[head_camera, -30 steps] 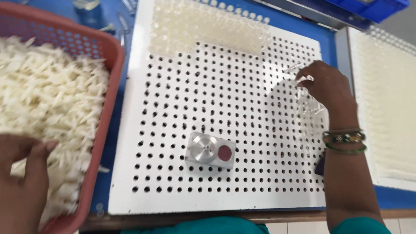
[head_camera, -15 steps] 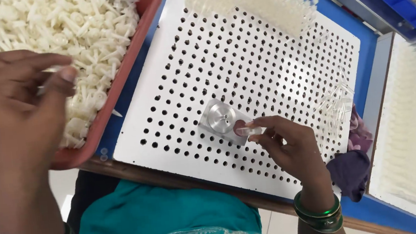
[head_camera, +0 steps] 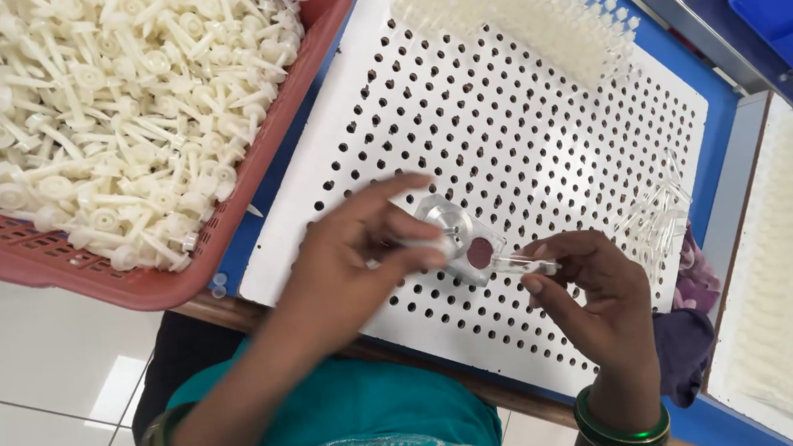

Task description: The person sits at a factory workstation and assembles small plastic components. They pick white plastic fittings from a red basket, place a clear plastic tube over each fitting, and press the parts together using a small metal jig mounted on a perforated board, placing finished assemblies into trays. Around 01:14 they pour more clear tubes from a green basket onto the work board and continue assembling.

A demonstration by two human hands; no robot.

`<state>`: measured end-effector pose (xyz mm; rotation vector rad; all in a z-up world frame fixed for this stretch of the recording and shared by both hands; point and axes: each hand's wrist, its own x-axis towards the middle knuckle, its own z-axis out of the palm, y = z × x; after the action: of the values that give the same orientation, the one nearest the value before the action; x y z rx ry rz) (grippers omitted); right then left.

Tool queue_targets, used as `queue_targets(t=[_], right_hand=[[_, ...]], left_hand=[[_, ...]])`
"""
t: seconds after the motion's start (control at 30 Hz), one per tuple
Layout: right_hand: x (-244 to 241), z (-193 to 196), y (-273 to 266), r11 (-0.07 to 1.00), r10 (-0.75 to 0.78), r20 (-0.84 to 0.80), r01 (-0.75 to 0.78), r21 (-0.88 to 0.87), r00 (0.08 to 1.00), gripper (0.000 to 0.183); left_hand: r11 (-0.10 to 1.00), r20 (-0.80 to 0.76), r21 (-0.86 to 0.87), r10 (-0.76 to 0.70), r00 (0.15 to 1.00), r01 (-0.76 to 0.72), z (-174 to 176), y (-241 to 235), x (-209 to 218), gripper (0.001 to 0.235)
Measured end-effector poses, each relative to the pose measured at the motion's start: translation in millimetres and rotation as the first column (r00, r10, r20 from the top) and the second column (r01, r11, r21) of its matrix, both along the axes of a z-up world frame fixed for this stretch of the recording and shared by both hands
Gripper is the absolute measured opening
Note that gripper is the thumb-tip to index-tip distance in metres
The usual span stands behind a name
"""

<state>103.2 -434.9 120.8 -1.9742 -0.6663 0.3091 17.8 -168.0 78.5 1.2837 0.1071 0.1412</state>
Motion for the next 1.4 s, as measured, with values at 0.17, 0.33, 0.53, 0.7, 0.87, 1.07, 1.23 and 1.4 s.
queue_targets(t=[0.17,0.33,0.53,0.7,0.87,1.07,1.23,1.4], right_hand=[[3,-3,11,0.992,0.023,-0.071,-0.013,0.128,0.997,0.021],[15,-2,16,0.985,0.103,-0.152,-0.08,0.15,0.983,0.019],[29,-14,6,0.984,0.154,-0.339,-0.113,0.139,0.928,0.031],[48,0,25,0.983,0.185,-0.284,-0.183,0.033,0.941,0.03],[118,12,80,0.958,-0.005,0.154,0.049,-0.283,0.988,0.021],[188,9,137,0.91,0.178,0.542,0.073,-0.408,0.821,0.021],[200,17,143,0.867,0.293,0.576,0.042,-0.496,0.763,0.025],[192,37,154,0.821,0.228,0.442,0.073,-0.567,0.867,0.049]], left_hand=[[0.927,-0.011,-0.355,-0.133,0.991,0.12,-3,-35,8,0.059],[0.993,-0.037,-0.107,-0.05,0.998,0.045,2,-37,3,0.058],[0.828,0.363,0.519,0.012,0.932,-0.212,5,-35,-7,0.059],[0.756,0.445,0.609,-0.074,0.892,-0.241,9,-12,6,0.054],[0.418,0.287,0.797,0.374,0.882,-0.437,12,78,2,0.057],[0.151,0.055,0.978,0.491,0.869,-0.147,9,139,-9,0.053],[0.071,-0.071,0.996,0.408,0.91,0.046,-3,140,-2,0.042],[0.149,-0.212,0.975,0.393,0.895,0.165,-15,149,-3,0.037]])
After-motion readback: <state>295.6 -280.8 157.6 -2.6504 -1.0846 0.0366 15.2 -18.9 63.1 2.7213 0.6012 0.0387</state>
